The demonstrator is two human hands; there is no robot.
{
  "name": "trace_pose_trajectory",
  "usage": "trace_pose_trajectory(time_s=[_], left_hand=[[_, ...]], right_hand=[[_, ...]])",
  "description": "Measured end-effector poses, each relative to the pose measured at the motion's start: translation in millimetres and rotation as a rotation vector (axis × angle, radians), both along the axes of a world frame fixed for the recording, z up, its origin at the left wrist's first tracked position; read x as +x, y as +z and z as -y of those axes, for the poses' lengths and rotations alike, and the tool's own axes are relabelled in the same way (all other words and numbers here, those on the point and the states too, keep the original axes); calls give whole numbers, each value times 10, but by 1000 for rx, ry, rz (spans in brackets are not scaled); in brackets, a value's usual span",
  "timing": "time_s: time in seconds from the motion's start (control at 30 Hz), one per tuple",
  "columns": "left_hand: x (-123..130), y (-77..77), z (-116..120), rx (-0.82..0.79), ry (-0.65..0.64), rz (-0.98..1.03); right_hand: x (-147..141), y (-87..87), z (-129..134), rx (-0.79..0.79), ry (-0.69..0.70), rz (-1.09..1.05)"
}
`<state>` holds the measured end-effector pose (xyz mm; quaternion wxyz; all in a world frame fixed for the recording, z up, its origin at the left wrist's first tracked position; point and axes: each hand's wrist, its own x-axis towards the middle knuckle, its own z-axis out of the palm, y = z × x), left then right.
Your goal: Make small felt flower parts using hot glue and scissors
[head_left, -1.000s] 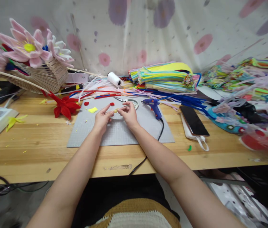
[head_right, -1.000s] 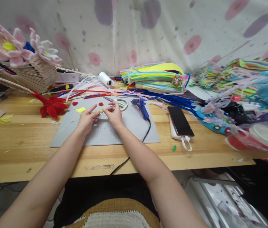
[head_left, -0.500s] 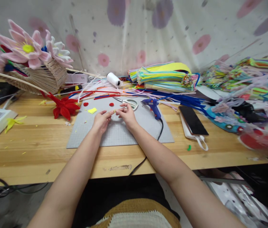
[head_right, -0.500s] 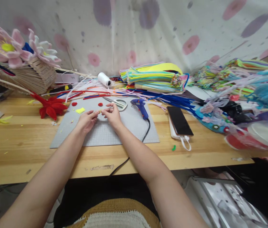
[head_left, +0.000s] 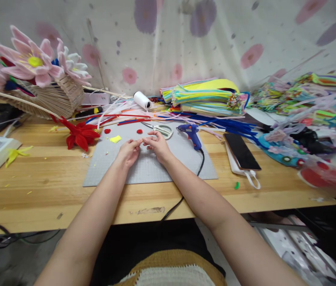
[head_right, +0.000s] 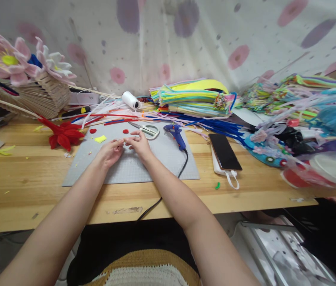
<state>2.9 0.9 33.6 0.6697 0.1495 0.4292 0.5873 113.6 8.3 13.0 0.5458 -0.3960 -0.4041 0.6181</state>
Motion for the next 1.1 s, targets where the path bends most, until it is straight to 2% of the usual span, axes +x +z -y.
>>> trace_pose_trajectory(time_s=[0.27, 0.47, 0.73, 0.97, 1.1], left_hand=[[-8, 2, 5, 31, -21, 40], [-14, -50, -3, 125, -2, 44], [18, -73, 30, 134, 2, -80], [13, -39, 66, 143, -50, -156], [-9, -59, 82, 189, 20, -266]], right_hand=[[22, -3, 3, -34, 73, -51], [-13, -68, -4, 21, 101, -6], [2, -46, 4, 55, 29, 40], [11, -50, -19, -13, 16, 15], [13, -65, -31, -29, 6, -1]])
